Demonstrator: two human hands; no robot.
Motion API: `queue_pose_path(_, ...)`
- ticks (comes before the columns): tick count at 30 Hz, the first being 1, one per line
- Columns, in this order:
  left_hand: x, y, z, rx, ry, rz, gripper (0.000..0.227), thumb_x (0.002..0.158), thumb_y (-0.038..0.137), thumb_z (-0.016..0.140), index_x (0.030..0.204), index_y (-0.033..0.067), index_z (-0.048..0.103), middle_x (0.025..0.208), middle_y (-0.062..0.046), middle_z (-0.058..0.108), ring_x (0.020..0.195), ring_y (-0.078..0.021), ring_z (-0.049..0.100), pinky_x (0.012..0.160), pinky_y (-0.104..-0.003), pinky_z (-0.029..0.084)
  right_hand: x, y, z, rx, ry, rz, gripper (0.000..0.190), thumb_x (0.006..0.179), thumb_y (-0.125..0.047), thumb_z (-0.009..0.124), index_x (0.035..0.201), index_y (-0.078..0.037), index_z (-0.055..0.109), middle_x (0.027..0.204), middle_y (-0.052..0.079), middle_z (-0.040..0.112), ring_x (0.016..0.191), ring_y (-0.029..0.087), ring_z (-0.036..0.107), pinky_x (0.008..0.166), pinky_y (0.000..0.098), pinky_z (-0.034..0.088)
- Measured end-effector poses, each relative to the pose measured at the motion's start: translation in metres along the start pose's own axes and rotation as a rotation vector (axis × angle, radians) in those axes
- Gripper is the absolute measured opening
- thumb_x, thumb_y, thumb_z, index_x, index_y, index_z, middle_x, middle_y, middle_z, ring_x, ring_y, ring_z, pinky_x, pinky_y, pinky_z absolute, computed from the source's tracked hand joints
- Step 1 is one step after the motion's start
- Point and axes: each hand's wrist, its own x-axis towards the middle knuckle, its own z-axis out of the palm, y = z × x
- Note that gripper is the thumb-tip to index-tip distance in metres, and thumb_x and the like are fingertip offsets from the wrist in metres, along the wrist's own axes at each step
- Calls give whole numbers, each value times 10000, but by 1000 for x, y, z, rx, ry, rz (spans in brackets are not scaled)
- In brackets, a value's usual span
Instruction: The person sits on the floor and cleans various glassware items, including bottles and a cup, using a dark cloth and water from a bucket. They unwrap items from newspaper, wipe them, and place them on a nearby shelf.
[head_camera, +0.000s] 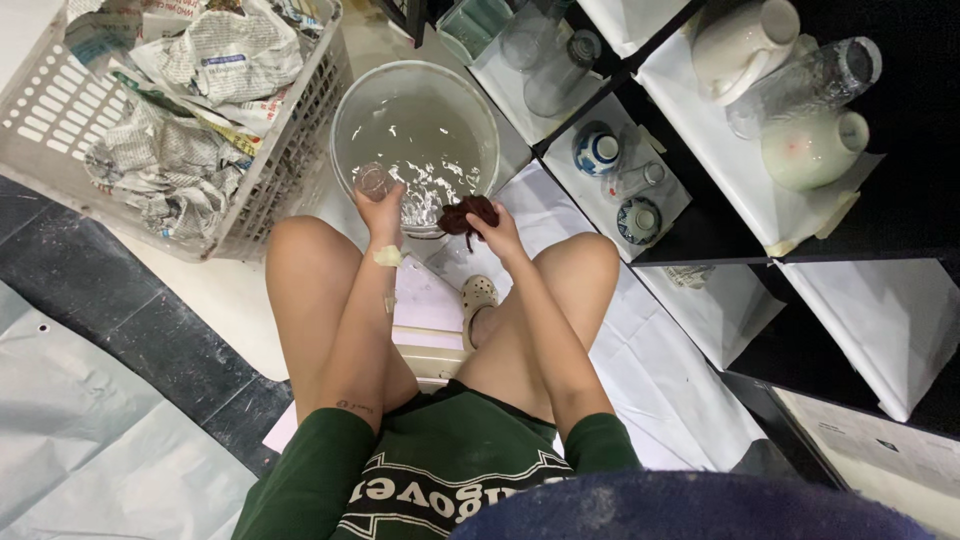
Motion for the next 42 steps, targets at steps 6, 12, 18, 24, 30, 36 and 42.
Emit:
queue_pose_path(6,-10,1,13,26,5,-96,658,757,-63,751,1348,75,496,1215,-63,647,1098,-190,652,946,-335,531,-2,-54,36,85,103,180,502,876,-334,763,1257,-54,593,944,89,708,737,216,651,594,344,512)
queue_pose_path(12,-9,-1,9,53,-43,-98,636,761,-61,771,1337,51,529,1209,-71,643,1097,-197,640,953,-342,523,6,-15,66,-601,92,31,468,851,-342,788,1166,-92,548,1030,186,730,986,371,694,847,445,537)
queue_pose_path(18,-2,-6,3,55,-66,-92,675,748,-55,783,1350,79,509,1231,-57,653,1110,-186,645,963,-326,520,8,-6,61,-758,-54,160,361,901,-303,719,1166,-135,539,1012,194,730,956,389,690,822,484,525)
queue_pose_path(24,8,-12,-3,101,-45,-123,631,762,-39,779,1335,60,534,1206,-58,662,1094,-188,657,954,-327,530,-15,4,26,-737,-315,70,314,867,-285,709,1086,-118,559,875,149,772,800,299,741,739,420,552)
queue_pose_path(30,-2,-18,7,66,-103,-102,604,766,-35,775,1313,64,539,1182,-55,665,1070,-180,665,925,-321,549,-9,13,22,-571,-507,244,508,797,-337,801,1175,-111,548,1010,179,750,868,343,746,769,438,581)
queue_pose_path(36,-41,10,42,155,-336,-121,531,788,18,805,1269,58,583,1126,-47,689,1026,-172,675,895,-330,549,-16,27,-5,-867,-256,123,644,905,-367,738,1453,-187,452,1204,143,710,1111,313,662,916,422,518)
queue_pose_path(42,-88,62,77,732,-740,363,576,676,140,883,1206,80,666,1111,-64,728,1030,-223,667,908,-398,499,-25,6,-23,-115,-191,-111,815,864,-260,731,1534,-125,288,1313,133,624,1036,241,675,848,370,583)
